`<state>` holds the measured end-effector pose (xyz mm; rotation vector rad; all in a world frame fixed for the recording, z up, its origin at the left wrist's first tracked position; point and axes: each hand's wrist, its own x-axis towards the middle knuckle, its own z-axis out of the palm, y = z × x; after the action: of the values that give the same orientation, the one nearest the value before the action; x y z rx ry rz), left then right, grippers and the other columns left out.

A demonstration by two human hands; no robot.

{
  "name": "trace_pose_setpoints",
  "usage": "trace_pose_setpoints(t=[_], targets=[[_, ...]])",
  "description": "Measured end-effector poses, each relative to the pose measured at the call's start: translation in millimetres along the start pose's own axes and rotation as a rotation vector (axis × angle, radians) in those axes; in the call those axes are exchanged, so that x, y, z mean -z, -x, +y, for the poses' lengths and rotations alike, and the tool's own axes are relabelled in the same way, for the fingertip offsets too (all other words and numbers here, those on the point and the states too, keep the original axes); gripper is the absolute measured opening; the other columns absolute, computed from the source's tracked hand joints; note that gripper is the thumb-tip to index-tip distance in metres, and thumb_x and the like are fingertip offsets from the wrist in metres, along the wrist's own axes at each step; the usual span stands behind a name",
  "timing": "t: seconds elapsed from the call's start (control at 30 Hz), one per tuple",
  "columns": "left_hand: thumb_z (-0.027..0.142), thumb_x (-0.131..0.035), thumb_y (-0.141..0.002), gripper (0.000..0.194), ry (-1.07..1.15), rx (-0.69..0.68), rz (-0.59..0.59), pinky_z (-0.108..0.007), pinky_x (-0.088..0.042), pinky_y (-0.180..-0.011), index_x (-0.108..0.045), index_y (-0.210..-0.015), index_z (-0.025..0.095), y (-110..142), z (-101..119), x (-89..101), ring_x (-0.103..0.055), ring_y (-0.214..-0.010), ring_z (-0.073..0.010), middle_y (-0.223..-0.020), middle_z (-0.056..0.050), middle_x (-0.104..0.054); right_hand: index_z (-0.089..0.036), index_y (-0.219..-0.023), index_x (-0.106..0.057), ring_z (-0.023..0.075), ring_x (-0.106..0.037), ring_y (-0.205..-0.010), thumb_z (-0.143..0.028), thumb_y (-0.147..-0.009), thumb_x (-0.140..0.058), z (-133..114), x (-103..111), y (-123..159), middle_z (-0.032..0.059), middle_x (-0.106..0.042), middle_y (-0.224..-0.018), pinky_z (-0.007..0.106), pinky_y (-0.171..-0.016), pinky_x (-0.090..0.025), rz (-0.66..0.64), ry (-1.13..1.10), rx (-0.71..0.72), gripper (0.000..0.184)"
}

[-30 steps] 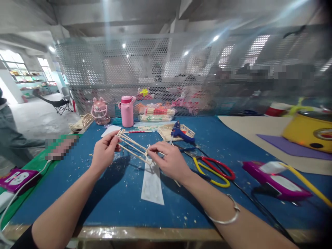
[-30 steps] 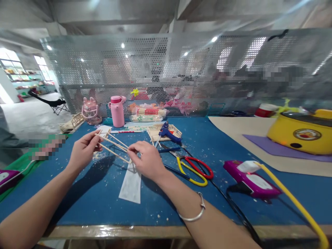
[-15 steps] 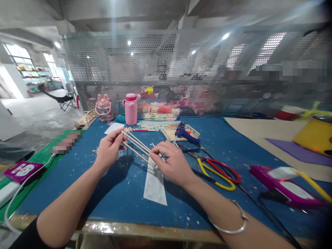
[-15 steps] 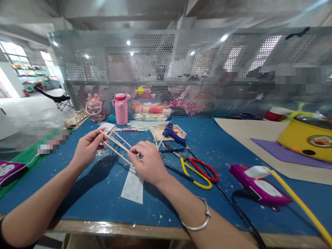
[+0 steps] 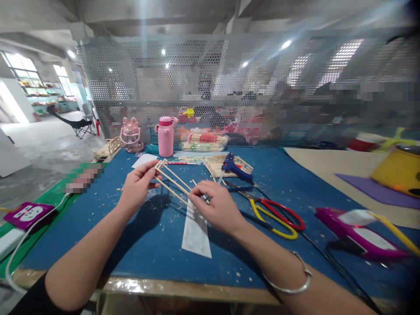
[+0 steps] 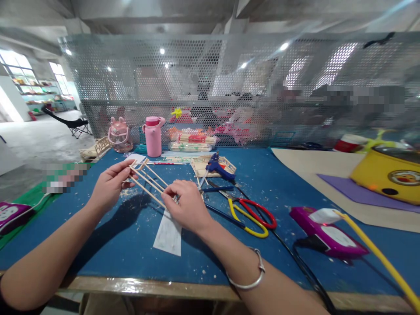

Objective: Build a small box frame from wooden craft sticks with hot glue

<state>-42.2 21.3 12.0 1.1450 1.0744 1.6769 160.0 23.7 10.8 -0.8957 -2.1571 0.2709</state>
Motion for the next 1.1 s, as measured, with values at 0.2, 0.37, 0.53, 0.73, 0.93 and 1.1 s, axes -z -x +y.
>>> trace_pose_setpoints(t=[0.2, 0.37, 0.53, 0.73, 0.93, 1.1], targets=[[0.044, -0.071, -0.064, 0.043, -0.009, -0.009, -0.015, -0.019, -0.049, -0.048, -0.067, -0.095, 0.016, 0.5, 0.3, 1.5, -0.059, -0.064, -0.0117, -0.071, -0.002, -0.064, -0.018, -0.061, -0.059, 0.0144, -0.055, -0.064, -0.019, -0.078, -0.053, 0.3, -0.3, 0.9, 0.0016, -0.062, -0.063, 0.028, -0.067, -0.037, -0.009, 0.01, -0.002, 0.018], [0.043, -0.076, -0.059, 0.047, -0.057, 0.0, 0.043, -0.017, -0.044, -0.044, -0.068, -0.095, 0.016, 0.1, 0.0, 1.8, -0.06, -0.063, -0.0115, -0.076, -0.003, -0.067, -0.018, -0.061, -0.06, 0.0142, -0.054, -0.063, -0.02, -0.078, -0.054, -1.7, -1.5, 0.9, 0.0016, -0.061, -0.061, 0.028, -0.067, -0.038, -0.027, -0.023, -0.017, 0.018], [0.044, -0.078, -0.055, 0.047, -0.003, 0.014, 0.075, -0.016, -0.044, -0.044, -0.069, -0.092, 0.016, -1.7, -1.3, 2.8, -0.059, -0.061, -0.01, -0.072, -0.001, -0.066, -0.016, -0.068, -0.064, 0.0157, -0.056, -0.066, -0.035, -0.087, -0.041, 6.2, 4.2, -3.1, 0.0046, -0.063, -0.068, 0.026, -0.063, -0.041, -0.042, -0.25, -0.197, 0.035], [0.044, -0.078, -0.056, 0.049, -0.006, 0.026, 0.087, -0.014, -0.043, -0.045, -0.067, -0.095, 0.016, -1.2, -0.8, 3.2, -0.059, -0.062, -0.009, -0.074, 0.0, -0.066, -0.014, -0.077, -0.066, 0.016, -0.057, -0.07, -0.04, -0.086, -0.04, 19.1, 19.1, -9.7, 0.005, -0.064, -0.073, 0.026, -0.066, -0.042, -0.082, -0.285, -0.304, 0.038], [0.045, -0.078, -0.056, 0.05, -0.01, 0.023, 0.095, -0.015, -0.043, -0.045, -0.068, -0.094, 0.016, -0.9, -0.4, 2.9, -0.058, -0.062, -0.0092, -0.074, 0.0, -0.065, -0.016, -0.073, -0.066, 0.0132, -0.053, -0.066, -0.03, -0.076, -0.057, 9.9, 19.4, -7.5, 0.003, -0.062, -0.073, 0.025, -0.061, -0.04, -0.241, -0.194, -0.21, 0.018], [0.045, -0.077, -0.057, 0.045, 0.006, 0.024, 0.08, -0.014, -0.043, -0.044, -0.069, -0.091, 0.017, -0.5, 0.3, 2.8, -0.059, -0.062, -0.009, -0.073, 0.0, -0.065, -0.016, -0.061, -0.063, 0.0125, -0.053, -0.065, -0.024, -0.076, -0.057, 9.4, 17.0, -6.7, 0.0024, -0.059, -0.069, 0.025, -0.062, -0.039, -0.236, -0.143, -0.152, 0.017]])
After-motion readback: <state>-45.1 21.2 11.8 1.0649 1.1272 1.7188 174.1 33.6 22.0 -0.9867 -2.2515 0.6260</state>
